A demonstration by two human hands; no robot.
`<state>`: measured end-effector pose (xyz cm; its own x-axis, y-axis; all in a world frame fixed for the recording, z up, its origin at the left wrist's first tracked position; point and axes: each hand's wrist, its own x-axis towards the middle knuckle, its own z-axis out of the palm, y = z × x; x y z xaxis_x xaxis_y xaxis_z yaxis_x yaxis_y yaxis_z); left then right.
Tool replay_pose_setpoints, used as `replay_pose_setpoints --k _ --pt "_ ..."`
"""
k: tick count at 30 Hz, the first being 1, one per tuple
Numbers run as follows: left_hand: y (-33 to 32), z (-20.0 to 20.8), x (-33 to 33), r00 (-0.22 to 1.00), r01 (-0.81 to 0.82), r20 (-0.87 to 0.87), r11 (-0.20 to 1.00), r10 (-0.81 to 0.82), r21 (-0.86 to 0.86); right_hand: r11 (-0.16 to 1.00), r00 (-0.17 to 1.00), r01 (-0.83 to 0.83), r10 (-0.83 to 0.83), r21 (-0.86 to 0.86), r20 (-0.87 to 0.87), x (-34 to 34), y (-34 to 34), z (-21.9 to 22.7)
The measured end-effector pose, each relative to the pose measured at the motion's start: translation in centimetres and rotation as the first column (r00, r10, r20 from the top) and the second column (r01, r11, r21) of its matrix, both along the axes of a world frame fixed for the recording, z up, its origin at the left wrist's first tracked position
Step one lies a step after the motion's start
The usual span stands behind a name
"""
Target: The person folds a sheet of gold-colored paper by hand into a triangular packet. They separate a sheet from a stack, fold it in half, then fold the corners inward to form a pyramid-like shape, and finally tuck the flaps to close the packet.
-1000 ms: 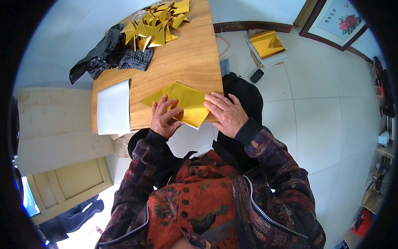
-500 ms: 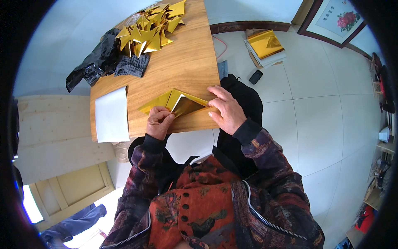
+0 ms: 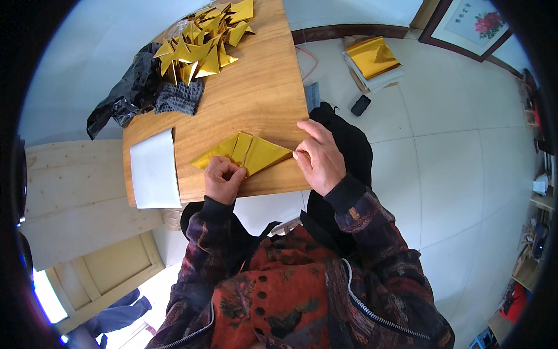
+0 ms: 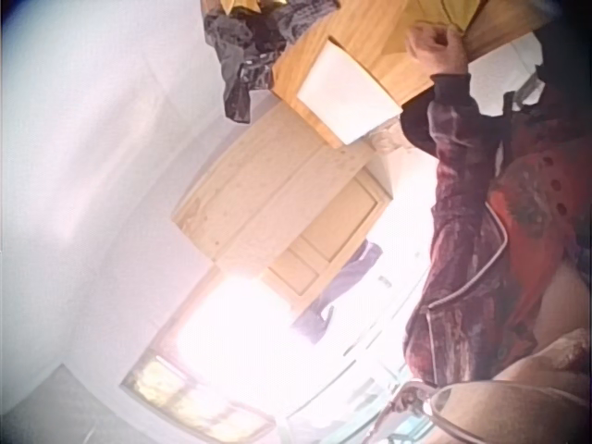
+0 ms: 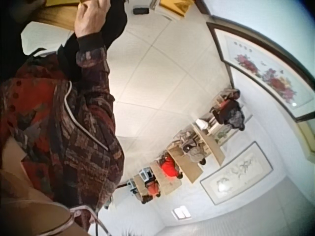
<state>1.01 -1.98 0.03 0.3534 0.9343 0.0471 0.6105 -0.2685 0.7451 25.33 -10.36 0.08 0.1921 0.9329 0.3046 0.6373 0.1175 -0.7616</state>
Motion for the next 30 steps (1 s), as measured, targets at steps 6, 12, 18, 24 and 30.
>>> replay_pose_setpoints --k 6,12,18,24,30 --pt "-0.2 0.6 0.2 0.999 0.014 -0.036 1.000 -0.015 -0.028 0.996 0.998 0.068 -0.068 -0.059 0.000 -0.5 0.2 0.5" --pt "-0.3 0.9 0.3 0.997 0.036 -0.063 0.999 -0.036 -0.004 0.993 0.996 0.085 -0.088 -0.081 -0.032 -0.7 0.5 0.5" --pt "-0.5 1.1 0.3 0.995 0.023 -0.100 0.999 -0.026 -0.029 0.994 0.995 0.093 -0.095 -0.064 -0.019 -0.8 0.5 0.8" --pt "-0.5 1.3 0.3 0.994 0.020 -0.107 0.999 -0.024 -0.037 0.997 0.993 0.070 -0.072 0.021 0.098 -1.4 0.3 0.8" --pt "-0.6 1.5 0.4 0.991 0.019 -0.130 0.999 -0.023 -0.033 0.993 0.994 0.111 -0.112 -0.049 -0.019 -1.2 0.4 0.1"
